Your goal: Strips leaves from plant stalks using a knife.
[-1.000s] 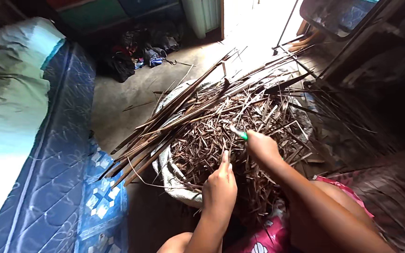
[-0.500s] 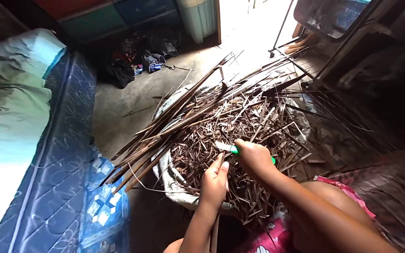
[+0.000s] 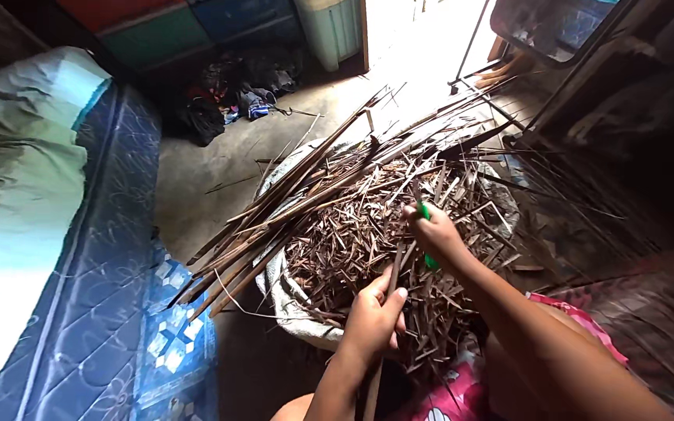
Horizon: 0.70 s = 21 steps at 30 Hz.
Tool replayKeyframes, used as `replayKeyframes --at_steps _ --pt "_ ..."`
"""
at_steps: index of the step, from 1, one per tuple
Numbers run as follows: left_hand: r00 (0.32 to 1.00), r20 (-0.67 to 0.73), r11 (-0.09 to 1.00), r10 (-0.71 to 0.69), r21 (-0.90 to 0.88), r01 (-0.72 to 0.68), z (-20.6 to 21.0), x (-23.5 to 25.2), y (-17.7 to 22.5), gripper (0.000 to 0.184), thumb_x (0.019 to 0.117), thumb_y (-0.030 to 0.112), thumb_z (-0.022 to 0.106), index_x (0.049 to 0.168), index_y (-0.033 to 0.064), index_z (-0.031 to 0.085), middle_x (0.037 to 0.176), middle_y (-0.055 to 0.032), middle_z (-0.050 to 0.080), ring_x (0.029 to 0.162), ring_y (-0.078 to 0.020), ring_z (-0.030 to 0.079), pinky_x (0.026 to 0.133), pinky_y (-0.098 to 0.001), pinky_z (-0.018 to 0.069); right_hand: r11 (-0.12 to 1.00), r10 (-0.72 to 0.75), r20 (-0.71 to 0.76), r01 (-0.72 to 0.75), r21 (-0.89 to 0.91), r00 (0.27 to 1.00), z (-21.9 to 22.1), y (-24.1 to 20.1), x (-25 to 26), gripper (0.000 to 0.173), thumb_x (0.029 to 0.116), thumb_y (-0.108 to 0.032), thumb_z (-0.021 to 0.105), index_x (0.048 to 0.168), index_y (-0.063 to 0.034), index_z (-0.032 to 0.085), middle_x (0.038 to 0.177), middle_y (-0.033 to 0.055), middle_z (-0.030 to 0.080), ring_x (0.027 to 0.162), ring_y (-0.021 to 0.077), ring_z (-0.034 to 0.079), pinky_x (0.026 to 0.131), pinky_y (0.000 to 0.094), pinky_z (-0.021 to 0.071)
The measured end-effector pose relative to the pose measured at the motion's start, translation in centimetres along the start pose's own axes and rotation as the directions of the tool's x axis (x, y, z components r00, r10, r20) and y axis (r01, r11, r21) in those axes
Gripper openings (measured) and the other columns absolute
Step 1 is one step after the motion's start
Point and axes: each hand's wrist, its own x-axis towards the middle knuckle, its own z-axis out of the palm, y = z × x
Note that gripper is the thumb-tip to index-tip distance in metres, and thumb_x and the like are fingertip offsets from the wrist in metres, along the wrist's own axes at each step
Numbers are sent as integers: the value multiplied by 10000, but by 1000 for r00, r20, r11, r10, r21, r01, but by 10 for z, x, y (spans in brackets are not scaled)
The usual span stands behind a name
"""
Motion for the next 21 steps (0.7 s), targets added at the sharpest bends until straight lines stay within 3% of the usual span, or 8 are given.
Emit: replayKeyframes --at_steps 2,5,9,12,14,16,18,21 --pt "997 -67 999 41 26 -39 2 2 -4 460 1072 159 507 1508 14 470 543 33 509 392 -38 444 379 -194 392 997 -6 -57 2 -82 998 -9 4 8 269 1095 -279 491 1000 -76 640 642 -35 463 522 62 424 521 258 381" --pt "965 -248 978 87 204 -36 -2 11 -9 343 1093 199 485 1332 -7 618 525 38 466 401 -48 433 407 -222 395 909 91 202 2 -417 975 -4 -14 -13 260 1072 -235 484 1132 -30 633 872 111 601 776 234 584 728 460 479" --pt "920 -385 911 76 402 93 -15 19 -9 310 1079 161 453 1258 1 650 779 -79 640 577 -142 585 579 -337 522 676 321 424 109 -729 847 35 -31 -62 265 1059 -232 500 1200 -34 605 1065 218 687 1045 404 680 845 596 518" --pt "893 -409 838 185 540 74 -14 16 -10 393 1092 178 429 1411 16 592 901 -136 702 679 -206 644 702 -417 555 580 64 346 247 -776 936 46 -15 -72 228 1037 -196 532 1126 -12 634 938 201 712 922 388 732 731 539 564" --pt "893 -402 801 202 593 86 -10 14 -6 381 1091 184 417 1360 14 627 887 -147 702 723 -243 660 747 -463 549 538 -170 260 311 -783 951 49 3 -64 195 1003 -183 575 1032 -11 661 820 176 700 787 369 738 622 510 564" --pt "891 -399 786 218 612 82 -5 14 -4 346 1101 224 435 1233 6 669 858 -146 683 737 -261 658 737 -481 538 530 -244 161 270 -804 956 51 6 -54 187 991 -161 590 1022 2 675 809 188 701 757 382 735 592 519 558" --pt "908 -368 789 203 610 71 -2 10 -4 412 1110 262 440 1435 58 593 1122 -156 740 919 -272 719 869 -499 550 551 -100 62 108 -828 993 44 -6 -39 217 1022 -134 534 1117 15 659 935 225 719 885 418 735 691 560 565" --pt "915 -331 788 229 615 26 5 4 -9 436 1107 252 438 1512 110 521 1282 -142 704 1060 -277 719 950 -507 531 541 202 5 -107 -834 979 18 -31 -14 272 1064 -183 480 1251 -26 602 1156 222 700 1111 406 688 867 589 531"
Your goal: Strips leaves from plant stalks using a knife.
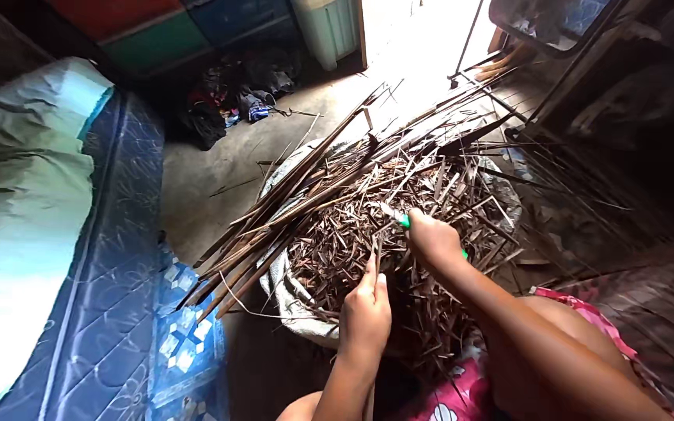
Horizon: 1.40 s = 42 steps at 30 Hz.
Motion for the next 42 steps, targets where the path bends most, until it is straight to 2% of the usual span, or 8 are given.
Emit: replayKeyframes --at_steps 5,12,18,23,27,33,38,42 --pt "995 -91 999 -36 20 38 -5 8 -11 287 1062 182 474 1018 -6 686 796 -136 656 741 -275 652 714 -502 525 983 -184 305 174 59 935 6 -14 -43 279 1047 -232 519 1198 -36 648 1119 219 704 1099 408 676 876 612 515" --pt "998 -63 997 -1 78 6 -1 6 0 425 1109 251 433 1481 86 555 1262 -146 715 1083 -315 719 954 -540 529 986 -159 39 160 -40 987 26 -11 -19 244 1053 -166 497 1175 -5 635 1076 214 717 1056 398 707 819 569 542" --pt "999 -42 998 26 54 -24 1 3 -3 427 1108 241 435 1501 104 535 1330 -119 688 1098 -282 717 965 -505 531 999 -34 110 34 6 993 2 -3 -7 282 1060 -181 479 1256 -37 621 1178 210 698 1144 397 675 897 592 523" --pt "996 -80 993 -25 110 34 -3 8 -6 290 1051 159 460 981 -15 681 821 -162 674 798 -316 679 738 -528 528 981 -192 345 171 89 919 17 -20 -41 289 1055 -223 516 1242 -47 650 1157 205 705 1129 391 671 909 596 513" --pt "999 -38 982 4 191 3 -1 4 3 433 1106 220 426 1504 84 525 1286 -154 705 1080 -349 721 939 -550 537 989 -138 154 143 -26 979 22 -15 -24 259 1057 -175 487 1194 -13 635 1123 205 712 1096 389 694 853 574 536" --pt "990 -119 958 75 286 -38 9 -4 5 432 1071 194 480 1494 147 556 1011 -158 772 824 -361 747 738 -566 570 999 20 134 -13 -51 991 -1 -9 -11 264 1053 -130 463 1249 -33 611 1178 209 697 1145 388 677 873 575 533" --pt "987 -147 963 73 266 -32 2 -5 6 390 1061 165 486 1406 50 627 1035 -186 764 905 -372 747 797 -567 569 989 -140 216 146 -9 966 8 -17 -40 251 1046 -185 510 1184 -25 644 1123 203 710 1094 390 690 861 581 532" --pt "986 -120 988 118 118 -104 1 -7 3 422 1060 173 500 1470 107 576 1154 -126 759 872 -286 754 804 -509 577 997 74 83 -75 16 994 -8 10 5 290 1062 -194 494 1258 -30 630 1197 234 690 1155 421 663 907 619 510"
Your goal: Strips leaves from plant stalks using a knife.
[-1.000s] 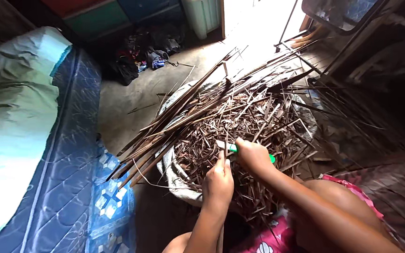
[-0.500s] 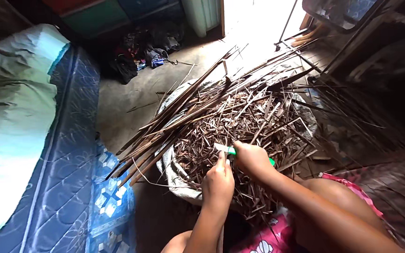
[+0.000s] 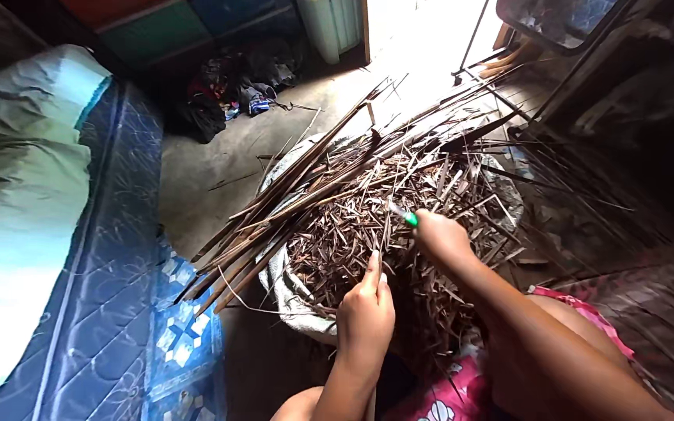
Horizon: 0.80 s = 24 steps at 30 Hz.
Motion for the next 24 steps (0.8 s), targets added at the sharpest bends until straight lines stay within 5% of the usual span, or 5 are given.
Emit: replayKeyframes --at_steps 5,12,15,20,24 --pt "964 230 877 -131 -426 221 -5 11 -8 396 1087 196 492 1438 29 568 575 10 532 406 -56 448 416 -238 419 850 -278 -38 265 456 960 8 8 2 321 1100 -329 473 1166 -50 617 894 103 593 792 223 581 733 432 478" --pt "926 357 899 -118 -357 252 -3 4 2 494 1067 217 540 1541 99 463 714 -17 635 486 -78 530 481 -259 482 591 -191 -119 211 779 974 20 12 18 238 1087 -229 521 1020 -44 655 667 -19 488 534 62 426 534 255 381" --pt "942 315 897 -116 -373 235 1 7 -3 445 1097 251 479 1493 52 516 612 15 549 460 -77 480 463 -258 441 689 -266 -128 281 668 956 20 18 20 255 1093 -237 482 1071 -51 656 742 8 516 622 100 472 614 310 416" --pt "935 245 891 -256 -316 327 -7 24 -13 313 1096 163 419 1223 -22 637 691 -36 598 514 -95 550 510 -273 489 925 -379 288 358 125 879 28 -9 -35 274 1052 -242 520 1199 -34 623 1054 213 684 1023 394 672 849 599 509" --pt "958 185 926 -219 -269 264 -5 24 -19 317 1098 175 422 1214 5 663 668 -26 580 522 -112 536 537 -302 486 917 -396 -60 391 -82 916 51 -13 -52 218 1036 -182 529 1087 -15 659 929 194 719 902 387 734 705 547 559"
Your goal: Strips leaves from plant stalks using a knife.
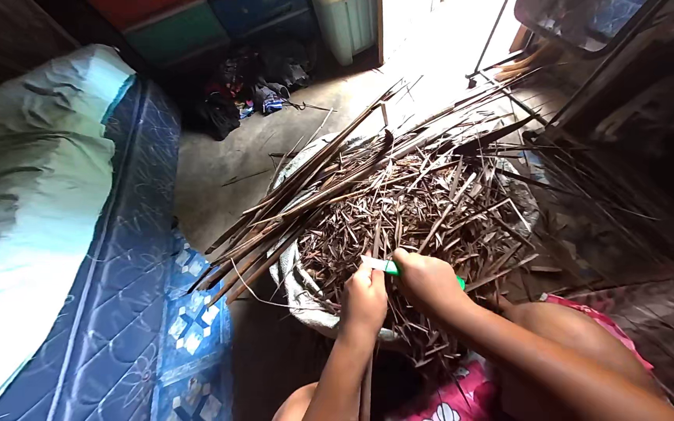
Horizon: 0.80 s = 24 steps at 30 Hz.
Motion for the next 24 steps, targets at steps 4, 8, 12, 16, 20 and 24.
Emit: replayKeyframes --at_steps 4,8,12,16,20,24 --pt "999 24 998 33 60 -35 8 -1 4 375 1113 244 423 1298 10 652 679 -50 585 590 -165 562 637 -365 515 991 129 -103 -133 -28 986 -3 3 19 216 1043 -131 497 1134 -1 643 973 207 717 942 392 731 721 539 558" --pt "995 92 995 30 91 -38 13 -12 7 450 1117 277 409 1509 81 510 750 -66 631 586 -160 541 636 -360 505 946 325 -18 -325 2 946 -32 19 40 253 1061 -142 477 1237 -21 613 1140 218 706 1102 406 691 851 577 538" --pt "999 32 997 1 78 -3 8 -3 -1 337 1101 201 423 1240 3 657 741 -87 623 634 -190 596 672 -396 529 977 178 240 -200 71 954 -34 4 18 277 1053 -215 510 1216 -28 634 1148 229 694 1113 414 670 881 613 513" --pt "1000 -15 997 5 83 -4 3 0 -1 385 1100 170 411 1401 24 600 875 -115 682 660 -179 614 675 -373 536 993 96 281 -113 45 955 -15 -9 3 255 1059 -191 498 1199 -24 630 1109 213 708 1083 400 693 852 585 536" --pt "999 40 994 23 104 -27 9 -3 7 429 1115 244 416 1468 34 540 919 -130 702 678 -193 615 725 -397 540 982 190 35 -189 -30 981 -11 3 24 236 1054 -150 482 1184 -11 622 1064 202 714 1038 388 712 794 558 548" --pt "996 73 995 41 88 -47 13 -8 8 445 1115 249 421 1540 130 479 820 -83 665 585 -151 536 636 -349 500 942 334 27 -335 14 942 -29 21 44 269 1066 -154 471 1251 -17 611 1168 216 699 1125 407 681 871 587 531"
